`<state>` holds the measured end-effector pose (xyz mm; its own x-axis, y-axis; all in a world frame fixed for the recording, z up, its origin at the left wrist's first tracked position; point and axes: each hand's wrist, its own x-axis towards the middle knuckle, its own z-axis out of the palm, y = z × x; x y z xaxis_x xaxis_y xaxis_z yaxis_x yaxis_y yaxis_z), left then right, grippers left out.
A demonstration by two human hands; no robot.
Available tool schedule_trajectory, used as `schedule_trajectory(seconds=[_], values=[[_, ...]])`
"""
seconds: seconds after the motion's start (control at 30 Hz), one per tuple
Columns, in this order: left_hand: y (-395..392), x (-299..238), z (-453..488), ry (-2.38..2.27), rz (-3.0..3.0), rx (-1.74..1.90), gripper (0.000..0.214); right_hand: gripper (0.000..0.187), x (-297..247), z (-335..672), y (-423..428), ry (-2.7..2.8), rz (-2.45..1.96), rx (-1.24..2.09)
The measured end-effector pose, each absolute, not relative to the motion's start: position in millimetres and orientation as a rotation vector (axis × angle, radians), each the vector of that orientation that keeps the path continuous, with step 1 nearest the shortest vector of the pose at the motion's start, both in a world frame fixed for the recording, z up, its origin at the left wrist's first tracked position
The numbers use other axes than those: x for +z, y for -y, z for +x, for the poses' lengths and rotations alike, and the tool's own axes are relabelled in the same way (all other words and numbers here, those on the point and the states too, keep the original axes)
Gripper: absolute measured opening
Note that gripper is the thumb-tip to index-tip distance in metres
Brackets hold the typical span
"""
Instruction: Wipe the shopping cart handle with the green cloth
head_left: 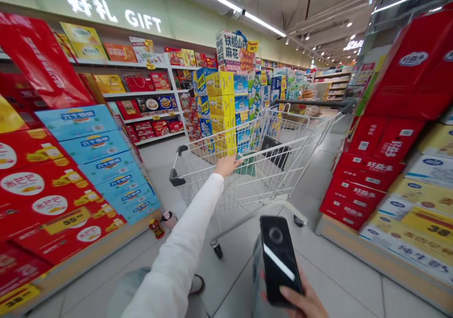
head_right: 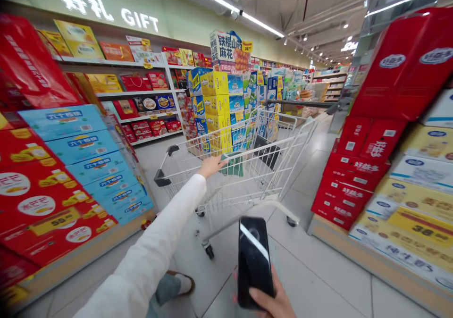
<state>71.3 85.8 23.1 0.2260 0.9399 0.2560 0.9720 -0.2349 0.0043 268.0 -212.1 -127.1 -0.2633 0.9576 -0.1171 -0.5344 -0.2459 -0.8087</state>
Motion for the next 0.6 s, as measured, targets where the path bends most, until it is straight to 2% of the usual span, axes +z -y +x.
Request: schedule_trajectory(seconds=[0.1, 0.27, 0.37, 0.53, 0.6], values=[[-82.8, 12.7, 69.4, 1.824, -2.287, -0.295, 0.059, 0.081, -92.3, 251.7, 190.5, 0.631, -0.706, 1.659], [-77.4, 11.5, 66.4, 1.677, -2.373, -0.58, 0.049, 0.078, -48.0, 236.2, 182.9, 0.587, -0.621, 1.564], [-76.3, 12.0, 60.6, 1.492, -2.524, -0.684, 0.05, 0.081, -45.3, 232.9, 193.2, 0.587, -0.622, 1.528], [-76.4, 12.5, 55.7, 1.383, -2.631, -0.713, 0.07, 0.08, -53.2, 230.1, 206.8, 0.608, -0.619, 1.508], [-77.0, 11.9, 57.4, 1.354, -2.625, -0.765, 0.069, 0.083, -55.0, 229.4, 209.9, 0.611, -0.617, 1.503]])
